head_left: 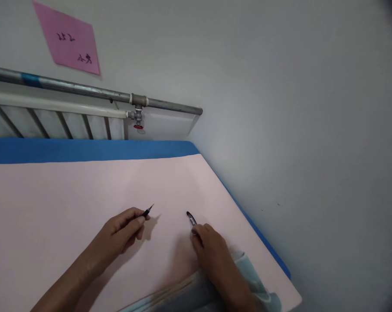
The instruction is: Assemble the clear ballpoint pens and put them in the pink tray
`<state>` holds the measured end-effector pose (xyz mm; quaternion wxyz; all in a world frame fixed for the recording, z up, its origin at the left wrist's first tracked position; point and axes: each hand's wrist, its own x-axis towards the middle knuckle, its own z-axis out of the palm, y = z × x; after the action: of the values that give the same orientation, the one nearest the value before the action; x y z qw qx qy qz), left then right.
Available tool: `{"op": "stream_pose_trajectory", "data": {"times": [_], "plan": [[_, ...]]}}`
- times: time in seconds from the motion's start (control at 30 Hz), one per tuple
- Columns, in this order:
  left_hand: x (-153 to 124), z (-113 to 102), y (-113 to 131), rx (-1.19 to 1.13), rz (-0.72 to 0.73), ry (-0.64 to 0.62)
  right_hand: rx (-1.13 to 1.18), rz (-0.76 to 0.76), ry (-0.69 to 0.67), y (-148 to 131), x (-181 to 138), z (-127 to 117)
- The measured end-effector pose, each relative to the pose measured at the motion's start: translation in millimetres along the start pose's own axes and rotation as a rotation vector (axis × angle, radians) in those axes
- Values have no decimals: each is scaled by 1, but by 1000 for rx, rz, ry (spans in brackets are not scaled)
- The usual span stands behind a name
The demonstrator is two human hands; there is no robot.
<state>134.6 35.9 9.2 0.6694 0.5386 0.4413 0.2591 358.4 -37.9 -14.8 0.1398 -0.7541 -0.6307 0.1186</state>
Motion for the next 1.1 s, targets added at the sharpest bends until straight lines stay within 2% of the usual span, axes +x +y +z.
{"op": "stream_pose_trajectory", "data": {"times": [0.13, 0.2, 0.3, 0.47, 0.57, 0.67, 0.83, 0.97, 1.1], "plan": [[3, 3, -2, 31, 2, 18, 126, -37, 21, -3, 0, 2], [3, 6, -3, 35, 3, -12, 313, -41, 40, -6, 0, 0], [0, 10, -2, 34, 19, -84, 682, 48, 47, -14, -1, -4], [-9, 20, 6, 14, 47, -146, 1296, 156, -87, -27, 3, -10], [-11, 23, 11, -46, 26, -163, 1493, 153, -173, -34, 11, -17], [-9, 23, 10, -147, 10, -130, 1487, 93, -235, -45, 21, -24], [-3, 16, 3, -353, 55, -53, 1281, -49, -304, -75, 32, -26], [-2, 11, 2, -351, 55, -45, 1292, -70, -179, -88, 41, -25], [1, 9, 2, -217, 7, -60, 1283, -59, -65, -81, 49, -27]]}}
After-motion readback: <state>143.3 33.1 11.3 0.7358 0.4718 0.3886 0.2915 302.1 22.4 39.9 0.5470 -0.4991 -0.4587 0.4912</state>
